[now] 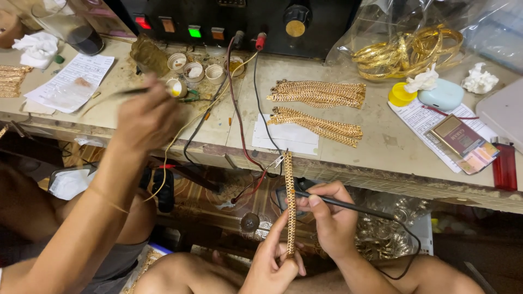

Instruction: The person holds a gold chain with one hand and uses a pencil-like tool connected to a power supply to touch the chain repeatedly. The person dips the tool into a small container of liquid and continues applying it to the chain.

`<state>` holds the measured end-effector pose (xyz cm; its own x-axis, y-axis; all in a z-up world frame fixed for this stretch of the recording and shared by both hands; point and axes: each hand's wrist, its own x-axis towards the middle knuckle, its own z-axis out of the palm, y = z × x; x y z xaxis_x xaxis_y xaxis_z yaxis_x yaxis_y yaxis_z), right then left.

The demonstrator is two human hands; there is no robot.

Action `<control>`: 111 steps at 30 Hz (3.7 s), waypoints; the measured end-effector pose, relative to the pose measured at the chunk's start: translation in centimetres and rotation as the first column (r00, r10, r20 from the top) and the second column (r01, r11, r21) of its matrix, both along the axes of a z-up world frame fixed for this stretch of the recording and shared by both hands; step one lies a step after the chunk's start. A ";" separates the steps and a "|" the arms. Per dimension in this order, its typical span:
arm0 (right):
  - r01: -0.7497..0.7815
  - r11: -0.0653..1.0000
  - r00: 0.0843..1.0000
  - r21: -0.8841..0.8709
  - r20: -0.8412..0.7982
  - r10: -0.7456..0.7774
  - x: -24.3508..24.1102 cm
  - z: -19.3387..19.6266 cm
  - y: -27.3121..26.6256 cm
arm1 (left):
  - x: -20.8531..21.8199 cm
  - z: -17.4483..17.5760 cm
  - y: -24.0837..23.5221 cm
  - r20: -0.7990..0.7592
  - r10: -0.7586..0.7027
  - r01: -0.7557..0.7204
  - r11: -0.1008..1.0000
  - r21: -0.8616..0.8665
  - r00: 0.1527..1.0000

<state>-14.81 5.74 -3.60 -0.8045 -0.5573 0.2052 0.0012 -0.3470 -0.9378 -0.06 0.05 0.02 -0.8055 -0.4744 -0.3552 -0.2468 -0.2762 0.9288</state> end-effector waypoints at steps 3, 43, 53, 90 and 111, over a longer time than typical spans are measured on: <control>0.002 1.000 1.000 -0.031 -0.018 -0.003 -0.1 0.4 -0.1 | 0.0 -0.2 0.0 0.006 -0.002 0.002 1.000 -0.001 1.000; 0.040 0.998 0.998 0.038 -0.049 -0.038 0.1 0.6 -0.3 | -0.2 1.5 -0.2 0.105 0.012 -0.007 0.999 -0.050 0.994; 0.036 0.995 0.996 0.091 -0.083 -0.028 0.2 1.2 -0.4 | -0.3 2.1 -0.3 0.154 0.021 -0.009 0.997 -0.078 0.988; -0.296 0.937 0.692 0.185 -0.634 0.344 -7.8 8.5 -3.0 | 4.7 -5.0 -4.9 0.240 0.211 -0.115 0.926 -0.359 0.948; -0.183 0.881 0.703 0.436 -0.568 0.427 -7.4 7.1 -2.9 | 3.9 -6.7 -3.3 -0.031 0.117 -0.045 0.125 -0.991 0.993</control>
